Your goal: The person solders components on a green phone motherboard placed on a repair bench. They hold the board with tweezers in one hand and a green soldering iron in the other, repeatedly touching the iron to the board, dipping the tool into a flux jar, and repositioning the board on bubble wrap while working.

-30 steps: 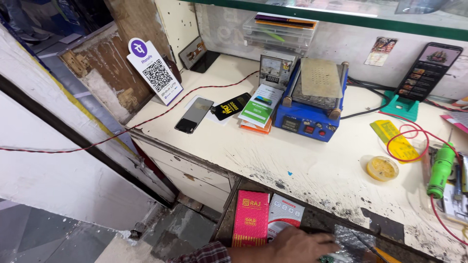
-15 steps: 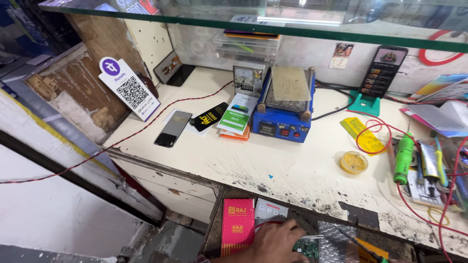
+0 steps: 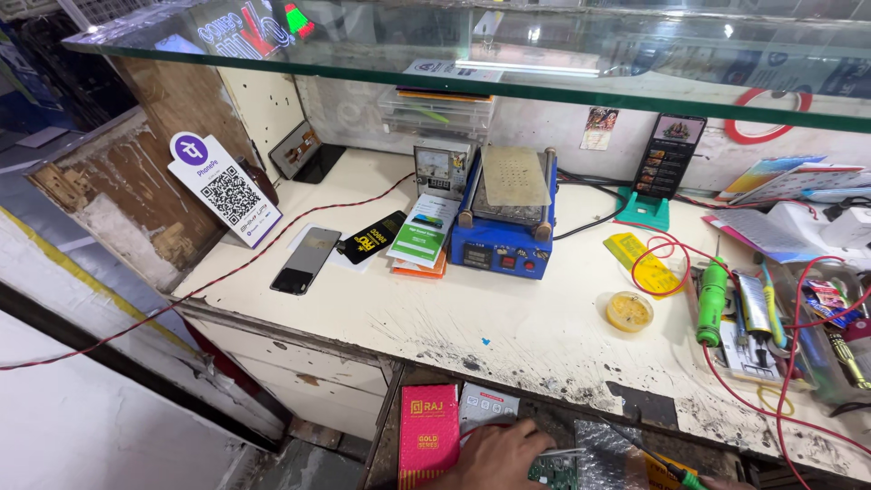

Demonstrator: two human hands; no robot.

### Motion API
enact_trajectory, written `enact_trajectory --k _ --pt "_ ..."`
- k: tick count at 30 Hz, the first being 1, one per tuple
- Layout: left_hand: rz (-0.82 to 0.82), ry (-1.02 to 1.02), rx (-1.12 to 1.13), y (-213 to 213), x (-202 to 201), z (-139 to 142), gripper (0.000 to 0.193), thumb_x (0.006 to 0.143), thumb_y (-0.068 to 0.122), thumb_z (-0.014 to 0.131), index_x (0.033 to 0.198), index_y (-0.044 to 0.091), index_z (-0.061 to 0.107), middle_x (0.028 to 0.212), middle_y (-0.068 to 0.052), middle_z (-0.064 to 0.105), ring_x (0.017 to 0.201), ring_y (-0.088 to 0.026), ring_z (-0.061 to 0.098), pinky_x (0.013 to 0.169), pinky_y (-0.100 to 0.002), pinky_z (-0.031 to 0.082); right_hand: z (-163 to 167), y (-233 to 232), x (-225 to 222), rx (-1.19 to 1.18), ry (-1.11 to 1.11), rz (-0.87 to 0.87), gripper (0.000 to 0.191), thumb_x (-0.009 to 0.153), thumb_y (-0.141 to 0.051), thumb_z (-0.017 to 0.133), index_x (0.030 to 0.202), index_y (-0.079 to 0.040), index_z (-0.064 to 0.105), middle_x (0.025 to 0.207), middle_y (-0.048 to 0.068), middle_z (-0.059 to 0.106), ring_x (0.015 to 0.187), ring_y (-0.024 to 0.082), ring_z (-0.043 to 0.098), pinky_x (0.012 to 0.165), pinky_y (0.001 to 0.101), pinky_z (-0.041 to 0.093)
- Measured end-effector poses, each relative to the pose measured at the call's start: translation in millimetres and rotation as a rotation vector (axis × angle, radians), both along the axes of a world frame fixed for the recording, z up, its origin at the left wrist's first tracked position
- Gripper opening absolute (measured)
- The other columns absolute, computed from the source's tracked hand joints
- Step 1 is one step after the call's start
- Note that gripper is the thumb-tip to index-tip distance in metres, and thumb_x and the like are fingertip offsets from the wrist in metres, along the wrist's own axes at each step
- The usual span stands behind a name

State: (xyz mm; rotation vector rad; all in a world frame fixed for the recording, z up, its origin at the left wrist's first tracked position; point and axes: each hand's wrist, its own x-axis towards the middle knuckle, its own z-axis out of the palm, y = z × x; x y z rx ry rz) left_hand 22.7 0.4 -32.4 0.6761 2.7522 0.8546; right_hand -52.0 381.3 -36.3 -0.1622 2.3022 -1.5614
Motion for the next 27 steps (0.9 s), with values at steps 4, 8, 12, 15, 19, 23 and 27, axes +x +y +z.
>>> enact_trajectory --k 4,8,12,15,19,23,27 --pt "0.036 0.025 0.113 0 10 13 0.076 0.083 0.056 0.077 0.137 0.005 0.062 0.127 -0.019 0.060 0.106 -0.043 0.068 0.089 -0.057 0.054 2 -3 2 0.032 -0.015 0.023 0.036 0.096 -0.029 0.064 0.106 0.002 0.079 0.095 0.022 0.080 0.087 0.030 0.081 0.090 0.0436 0.064" --pt "0.157 -0.030 0.167 -1 23 37 0.051 0.106 0.051 0.063 0.125 0.004 0.069 0.109 -0.016 0.068 0.103 -0.034 0.069 0.097 -0.056 0.045 -5 1 -2 -0.026 0.097 -0.005 0.038 0.096 -0.031 0.064 0.106 0.002 0.081 0.095 0.021 0.081 0.088 0.031 0.082 0.091 0.0438 0.064" --pt "0.195 0.054 0.366 -7 19 58 0.034 0.109 0.032 0.053 0.125 0.008 0.072 0.090 -0.011 0.070 0.076 -0.027 0.068 0.077 -0.043 0.054 -9 12 -12 -0.163 0.246 0.268 0.042 0.097 -0.033 0.055 0.106 0.000 0.080 0.095 0.020 0.084 0.087 0.030 0.084 0.092 0.0427 0.063" --pt "0.211 0.066 0.458 -16 13 68 0.028 0.098 0.024 0.069 0.121 0.010 0.075 0.085 -0.011 0.070 0.073 -0.024 0.066 0.069 -0.041 0.052 -24 2 0 -0.261 0.543 -0.065 0.039 0.098 -0.033 0.061 0.116 -0.002 0.076 0.089 0.018 0.081 0.079 0.028 0.081 0.083 0.0456 0.068" --pt "0.304 -0.062 0.550 -27 6 73 0.024 0.086 0.022 0.085 0.104 0.009 0.078 0.082 -0.007 0.075 0.068 -0.017 0.068 0.064 -0.032 0.052 -37 -13 25 -0.406 0.469 -0.301 0.033 0.101 -0.029 0.062 0.114 0.000 0.068 0.079 0.024 0.075 0.065 0.027 0.073 0.067 0.0444 0.062" --pt "0.366 -0.216 0.736 -34 2 67 0.020 0.080 0.017 0.088 0.093 0.006 0.079 0.080 -0.006 0.077 0.072 -0.010 0.066 0.064 -0.030 0.053 -45 -22 44 -0.514 0.470 -0.444 0.028 0.105 -0.025 0.062 0.111 0.003 0.059 0.071 0.028 0.068 0.050 0.025 0.061 0.052 0.0407 0.053" --pt "0.368 -0.153 0.748 -35 -4 53 0.018 0.082 0.013 0.086 0.096 0.006 0.077 0.087 -0.003 0.079 0.083 -0.008 0.074 0.076 -0.028 0.058 -57 -35 46 -0.815 0.699 -0.347 0.020 0.108 -0.015 0.066 0.111 0.003 0.060 0.081 0.023 0.069 0.065 0.024 0.070 0.064 0.0366 0.058"
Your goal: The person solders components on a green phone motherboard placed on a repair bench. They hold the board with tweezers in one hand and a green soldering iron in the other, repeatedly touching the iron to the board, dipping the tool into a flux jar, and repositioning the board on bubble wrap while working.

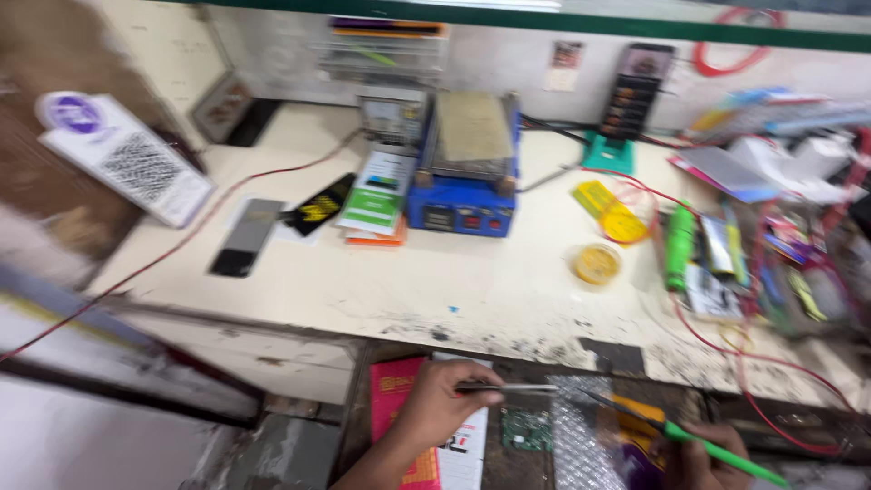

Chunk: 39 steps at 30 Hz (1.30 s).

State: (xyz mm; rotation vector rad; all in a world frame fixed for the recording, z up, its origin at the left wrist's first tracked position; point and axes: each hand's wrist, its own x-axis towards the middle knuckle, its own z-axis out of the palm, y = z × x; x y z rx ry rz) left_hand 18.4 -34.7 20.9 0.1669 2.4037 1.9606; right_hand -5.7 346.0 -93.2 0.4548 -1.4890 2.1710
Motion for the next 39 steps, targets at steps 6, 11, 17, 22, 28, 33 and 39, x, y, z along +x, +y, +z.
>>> enact_trajectory --k 6,11,17,22,28,33,39 --pt "0.030 -0.002 0.077 11 -8 -34 0.020 0.077 0.007 0.088 0.088 0.003 0.072 0.086 -0.006 0.083 0.085 -0.010 0.081 0.079 -0.028 0.065 2 4 14 0.036 -0.054 0.022 0.020 0.104 -0.016 0.064 0.111 0.002 0.060 0.094 0.016 0.067 0.070 0.022 0.068 0.061 0.0336 0.056" --pt "0.100 0.053 0.131 14 -6 -61 0.014 0.075 0.001 0.086 0.087 0.002 0.077 0.082 -0.010 0.080 0.080 -0.014 0.078 0.075 -0.029 0.064 0 5 23 -0.047 -0.163 0.060 0.017 0.104 -0.016 0.062 0.103 0.000 0.057 0.086 0.013 0.064 0.062 0.014 0.061 0.051 0.0280 0.050" --pt "0.057 0.257 -0.016 13 -1 -51 0.009 0.089 0.003 0.076 0.093 0.000 0.069 0.086 -0.008 0.074 0.077 -0.016 0.073 0.070 -0.028 0.059 3 0 27 0.005 -0.191 0.028 0.016 0.101 -0.015 0.061 0.099 0.001 0.058 0.084 0.012 0.065 0.058 0.014 0.059 0.048 0.0264 0.047" --pt "-0.093 0.092 0.131 15 0 -37 0.007 0.102 0.002 0.055 0.104 0.001 0.061 0.098 -0.008 0.078 0.077 -0.014 0.076 0.071 -0.029 0.062 11 -5 27 0.140 -0.216 0.003 0.016 0.100 -0.013 0.066 0.100 0.001 0.059 0.081 0.012 0.064 0.054 0.013 0.058 0.045 0.0260 0.046" --pt "-0.117 0.013 0.226 12 2 -52 0.005 0.107 0.003 0.053 0.110 0.000 0.054 0.102 -0.008 0.073 0.092 -0.013 0.076 0.079 -0.029 0.065 14 -12 33 0.264 -0.151 0.112 0.020 0.101 -0.015 0.073 0.104 -0.002 0.058 0.082 0.011 0.066 0.053 0.011 0.061 0.046 0.0228 0.049" --pt "-0.146 0.043 0.191 11 -4 -55 0.012 0.105 0.006 0.060 0.112 0.002 0.050 0.101 -0.007 0.073 0.093 -0.014 0.076 0.078 -0.029 0.064 16 -22 34 0.245 -0.243 0.167 0.020 0.104 -0.016 0.072 0.105 -0.001 0.059 0.084 0.013 0.070 0.061 0.013 0.067 0.054 0.0255 0.056" --pt "-0.079 0.153 -0.047 16 -3 -54 0.015 0.101 0.010 0.067 0.109 0.004 0.055 0.095 -0.006 0.074 0.087 -0.017 0.078 0.072 -0.032 0.061 3 -19 33 0.478 -0.203 0.025 0.024 0.105 -0.019 0.073 0.100 0.003 0.066 0.084 0.011 0.070 0.064 0.013 0.066 0.059 0.0236 0.053"
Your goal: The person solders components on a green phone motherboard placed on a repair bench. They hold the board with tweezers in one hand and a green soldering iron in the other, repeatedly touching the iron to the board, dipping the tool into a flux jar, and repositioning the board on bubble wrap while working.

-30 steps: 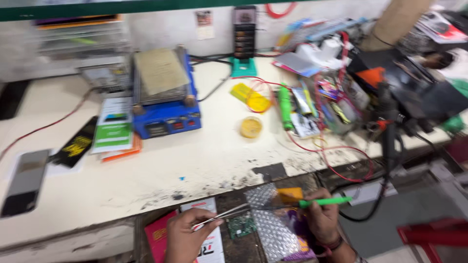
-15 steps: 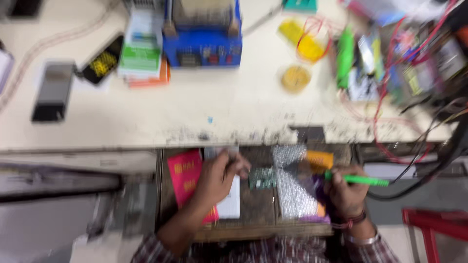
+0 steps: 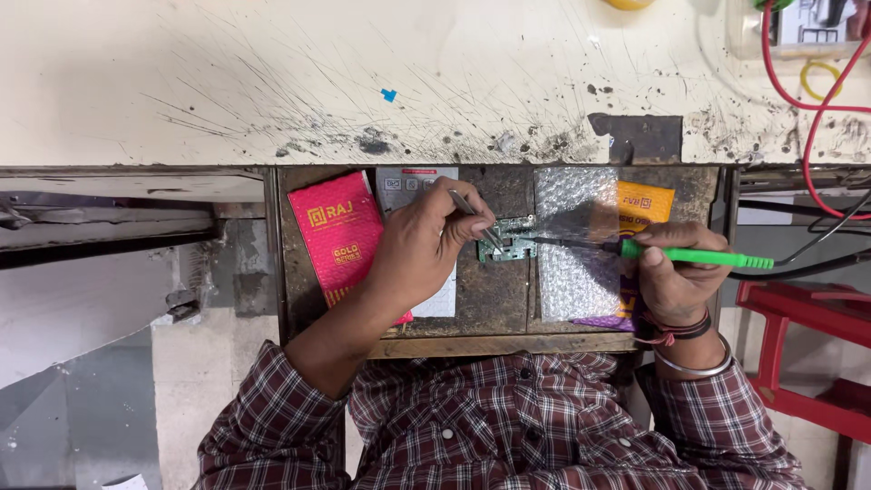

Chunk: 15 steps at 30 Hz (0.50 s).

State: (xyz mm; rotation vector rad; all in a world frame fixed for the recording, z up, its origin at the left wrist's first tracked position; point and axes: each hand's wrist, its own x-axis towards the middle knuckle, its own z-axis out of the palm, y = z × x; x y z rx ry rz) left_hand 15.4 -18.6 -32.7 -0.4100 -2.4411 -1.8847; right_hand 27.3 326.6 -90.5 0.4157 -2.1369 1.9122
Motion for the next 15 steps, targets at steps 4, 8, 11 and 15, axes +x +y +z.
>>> enact_trajectory --k 4,8,11,15 --pt "0.024 0.020 -0.077 3 -1 -5 0.018 0.101 0.016 0.069 0.107 0.005 0.056 0.093 -0.006 0.075 0.084 -0.018 0.078 0.069 -0.032 0.061 -3 -1 -1 0.082 0.034 -0.028 0.029 0.107 -0.021 0.075 0.096 0.004 0.066 0.089 0.012 0.071 0.073 0.014 0.067 0.068 0.0243 0.054" --pt "0.030 0.032 -0.107 3 0 -10 0.020 0.102 0.020 0.068 0.109 0.006 0.055 0.092 -0.005 0.075 0.082 -0.019 0.078 0.066 -0.032 0.060 5 -6 -3 0.121 -0.020 0.024 0.026 0.104 -0.022 0.074 0.094 0.000 0.065 0.086 0.010 0.072 0.070 0.013 0.071 0.067 0.0252 0.058" --pt "0.041 0.077 -0.121 4 0 -13 0.020 0.104 0.021 0.065 0.111 0.007 0.054 0.095 -0.005 0.075 0.083 -0.018 0.078 0.065 -0.032 0.061 11 -11 -4 0.147 -0.009 0.035 0.024 0.104 -0.021 0.074 0.096 0.000 0.065 0.085 0.012 0.072 0.071 0.015 0.072 0.067 0.0260 0.058" --pt "0.060 0.153 -0.122 6 0 -15 0.019 0.106 0.020 0.064 0.113 0.007 0.053 0.097 -0.005 0.075 0.085 -0.019 0.078 0.067 -0.031 0.062 12 -13 -6 0.159 0.023 0.039 0.023 0.107 -0.019 0.072 0.099 0.001 0.065 0.086 0.014 0.071 0.073 0.017 0.072 0.067 0.0269 0.058"
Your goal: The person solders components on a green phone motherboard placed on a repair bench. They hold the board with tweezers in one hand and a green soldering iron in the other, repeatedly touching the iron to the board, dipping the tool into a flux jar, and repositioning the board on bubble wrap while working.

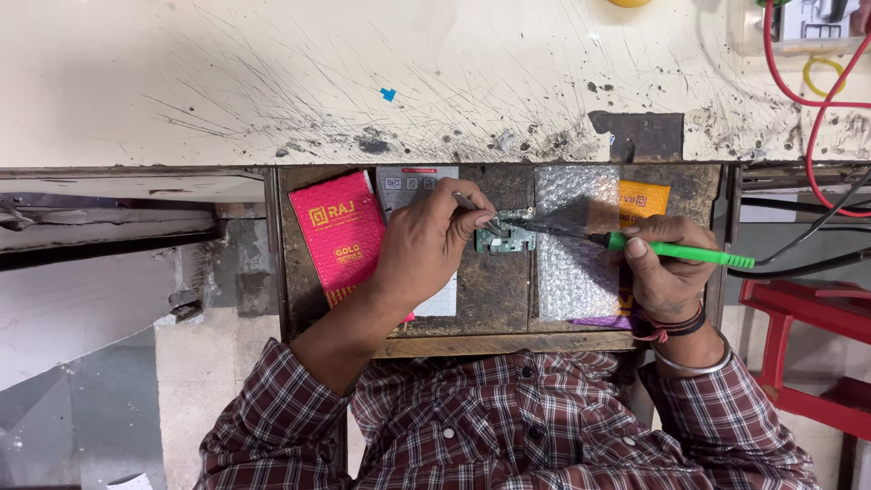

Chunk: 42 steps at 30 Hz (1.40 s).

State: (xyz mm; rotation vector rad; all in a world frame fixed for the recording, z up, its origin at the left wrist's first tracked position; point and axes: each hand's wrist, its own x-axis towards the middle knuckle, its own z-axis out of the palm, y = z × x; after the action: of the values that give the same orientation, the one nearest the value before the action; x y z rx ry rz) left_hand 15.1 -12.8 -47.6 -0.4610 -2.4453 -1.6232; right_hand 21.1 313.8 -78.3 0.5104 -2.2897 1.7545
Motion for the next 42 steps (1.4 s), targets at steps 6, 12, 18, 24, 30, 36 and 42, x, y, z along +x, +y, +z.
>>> enact_trajectory --k 6,12,18,24,30,36,42 --pt "0.063 0.084 0.005 -7 1 7 0.018 0.108 0.020 0.063 0.113 0.007 0.052 0.098 -0.006 0.075 0.086 -0.020 0.077 0.068 -0.033 0.061 0 -4 2 -0.100 -0.052 -0.011 0.021 0.106 -0.017 0.072 0.101 0.002 0.064 0.083 0.013 0.071 0.068 0.015 0.072 0.063 0.0257 0.059" --pt "0.086 0.014 -0.072 -13 0 9 0.016 0.105 0.019 0.065 0.110 0.007 0.054 0.084 -0.004 0.073 0.073 -0.019 0.076 0.059 -0.034 0.058 13 -11 -4 -0.021 -0.011 0.027 0.020 0.104 -0.016 0.073 0.100 0.002 0.066 0.083 0.014 0.073 0.072 0.014 0.074 0.065 0.0251 0.060" --pt "0.083 0.082 -0.080 -14 -2 7 0.018 0.105 0.018 0.066 0.109 0.006 0.053 0.087 -0.006 0.072 0.073 -0.022 0.074 0.060 -0.036 0.057 27 -17 -21 0.078 -0.035 0.081 0.015 0.102 -0.009 0.072 0.095 0.002 0.065 0.087 0.015 0.073 0.073 0.013 0.074 0.064 0.0240 0.059" --pt "0.073 0.015 -0.048 -16 -6 0 0.017 0.106 0.019 0.063 0.111 0.006 0.052 0.088 -0.005 0.073 0.074 -0.020 0.075 0.060 -0.034 0.058 13 -34 -28 -0.064 -0.027 0.143 0.016 0.106 -0.009 0.072 0.095 0.000 0.064 0.083 0.015 0.072 0.070 0.013 0.070 0.064 0.0259 0.058" --pt "0.048 0.040 -0.026 -14 -5 -4 0.018 0.108 0.021 0.061 0.111 0.006 0.051 0.090 -0.006 0.072 0.080 -0.020 0.077 0.064 -0.033 0.061 10 -33 -27 -0.057 -0.026 0.079 0.018 0.105 -0.011 0.071 0.092 -0.001 0.062 0.088 0.016 0.073 0.065 0.012 0.069 0.058 0.0252 0.056" --pt "0.035 0.036 -0.015 -13 -6 -4 0.018 0.108 0.021 0.060 0.111 0.005 0.051 0.092 -0.007 0.072 0.081 -0.021 0.077 0.065 -0.034 0.061 11 -31 -26 -0.085 -0.068 0.084 0.019 0.105 -0.011 0.071 0.091 -0.002 0.062 0.083 0.013 0.071 0.064 0.010 0.067 0.057 0.0234 0.054" --pt "0.027 0.011 0.010 -12 -5 -2 0.017 0.108 0.019 0.061 0.111 0.006 0.051 0.092 -0.007 0.072 0.081 -0.021 0.077 0.065 -0.034 0.060 9 -28 -25 -0.002 -0.061 0.037 0.017 0.105 -0.009 0.071 0.093 -0.001 0.063 0.081 0.013 0.072 0.066 0.011 0.067 0.060 0.0234 0.053"
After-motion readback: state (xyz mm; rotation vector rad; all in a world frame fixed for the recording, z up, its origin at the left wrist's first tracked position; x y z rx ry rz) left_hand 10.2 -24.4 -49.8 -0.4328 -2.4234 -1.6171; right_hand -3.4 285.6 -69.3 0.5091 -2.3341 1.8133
